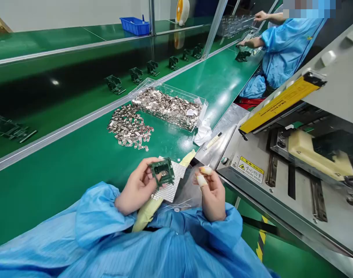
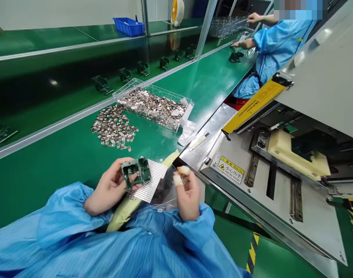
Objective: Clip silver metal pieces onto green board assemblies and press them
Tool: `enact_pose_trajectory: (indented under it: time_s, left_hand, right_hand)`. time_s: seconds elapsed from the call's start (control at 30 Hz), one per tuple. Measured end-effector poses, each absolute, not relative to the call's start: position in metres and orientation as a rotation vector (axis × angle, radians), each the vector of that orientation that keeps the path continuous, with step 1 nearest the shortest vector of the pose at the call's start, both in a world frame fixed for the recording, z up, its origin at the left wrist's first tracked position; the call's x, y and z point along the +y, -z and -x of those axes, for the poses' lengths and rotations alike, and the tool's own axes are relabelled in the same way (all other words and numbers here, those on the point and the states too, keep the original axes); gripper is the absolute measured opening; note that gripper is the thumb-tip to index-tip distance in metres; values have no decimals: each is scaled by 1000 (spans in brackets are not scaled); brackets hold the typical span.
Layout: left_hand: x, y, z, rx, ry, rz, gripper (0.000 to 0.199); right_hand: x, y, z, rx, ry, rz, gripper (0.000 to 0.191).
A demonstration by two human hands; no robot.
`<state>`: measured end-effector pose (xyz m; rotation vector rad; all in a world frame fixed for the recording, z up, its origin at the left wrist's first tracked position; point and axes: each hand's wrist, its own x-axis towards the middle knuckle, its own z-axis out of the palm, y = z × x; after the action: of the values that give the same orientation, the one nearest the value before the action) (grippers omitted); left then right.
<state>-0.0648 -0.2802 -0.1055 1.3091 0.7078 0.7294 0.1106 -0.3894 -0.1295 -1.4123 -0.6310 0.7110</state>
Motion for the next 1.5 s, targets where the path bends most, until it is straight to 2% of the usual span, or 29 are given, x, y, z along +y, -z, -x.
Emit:
enact_pose_trajectory:
  time_s: [0.13,0.23,0.4,0.6,0.9,1.07,1.23,1.5]
  left_hand:
    - [-255,110,51,675,-653,-1189,52]
    - [-248,116,38,633,-586,-1206,55]
    - [-253,125,31,672,-654,-1225,52]
    - [-254,122,37,738,-591,-1505,37]
    - [-254,121,40,799,-574,-1651,35]
    - [-253,121,40,775,-541,-1582,37]
    - [-252,123,39,742,-554,-1507,40]
    - [-255,124,38,621,-684,-1198,40]
  right_hand:
    - [-393,160,-115,-737,-858,1498,37]
    - [-380,170,-102,-756,-844,1481,34]
    - [-368,181,-87,-750,-741,1471,29]
    - [-381,199,-82,-850,-629,1462,26]
    - [-392,211,-90,-1144,-631,1524,26]
    - [-398,200,-107,-1285,-751,1647,16]
    - [-399,181,-122,-1434,-782,1798,15]
    - [-401,98,-149,-1530,-589,1784,23]
